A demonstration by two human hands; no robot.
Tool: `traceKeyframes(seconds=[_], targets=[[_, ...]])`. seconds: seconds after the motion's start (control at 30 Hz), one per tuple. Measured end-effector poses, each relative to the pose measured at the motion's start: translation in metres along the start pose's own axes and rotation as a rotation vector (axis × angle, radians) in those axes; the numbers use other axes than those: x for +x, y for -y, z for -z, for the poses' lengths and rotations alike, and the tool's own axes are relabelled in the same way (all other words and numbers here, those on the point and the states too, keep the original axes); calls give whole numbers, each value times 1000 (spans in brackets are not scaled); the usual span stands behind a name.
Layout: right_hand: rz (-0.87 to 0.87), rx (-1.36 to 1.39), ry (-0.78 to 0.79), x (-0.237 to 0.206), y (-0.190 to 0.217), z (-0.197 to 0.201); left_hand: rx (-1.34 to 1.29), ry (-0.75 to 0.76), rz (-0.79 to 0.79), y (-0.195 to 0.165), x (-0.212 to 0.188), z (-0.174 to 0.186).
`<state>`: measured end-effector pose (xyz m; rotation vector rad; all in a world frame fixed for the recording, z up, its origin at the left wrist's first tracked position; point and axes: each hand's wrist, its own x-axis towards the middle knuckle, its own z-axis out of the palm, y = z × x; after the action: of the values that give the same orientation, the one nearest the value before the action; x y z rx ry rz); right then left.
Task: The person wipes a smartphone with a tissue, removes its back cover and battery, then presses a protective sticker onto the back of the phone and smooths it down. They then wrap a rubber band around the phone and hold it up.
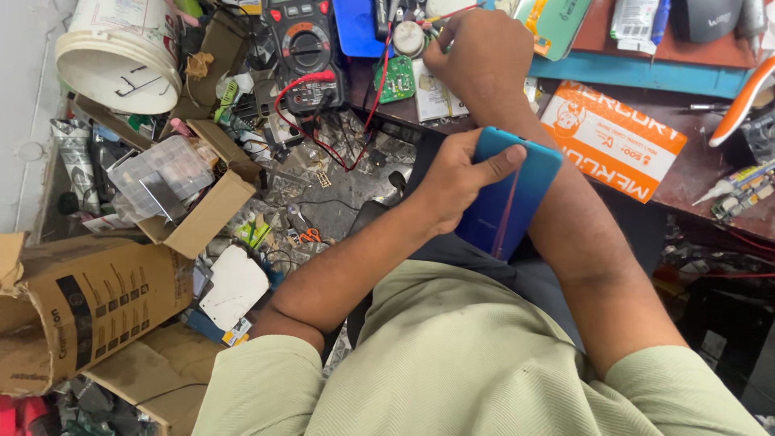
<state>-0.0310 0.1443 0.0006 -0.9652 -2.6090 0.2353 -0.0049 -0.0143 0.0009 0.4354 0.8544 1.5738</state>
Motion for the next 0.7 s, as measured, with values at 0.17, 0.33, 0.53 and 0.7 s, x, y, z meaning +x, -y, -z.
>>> traceKeyframes(seconds=[0.17, 0.33, 0.53, 0.7], targets=[[91, 434, -158, -28, -31, 37, -33, -194, -125, 3, 5, 6], [117, 533, -234, -91, -53, 76, -60, -261, -244, -3, 11, 8], [226, 473, -307, -130, -54, 98, 41, -109, -169, -4, 8, -10], [-104, 1064, -194, -140, -55, 93, 62, -32, -120, -1, 10, -13]])
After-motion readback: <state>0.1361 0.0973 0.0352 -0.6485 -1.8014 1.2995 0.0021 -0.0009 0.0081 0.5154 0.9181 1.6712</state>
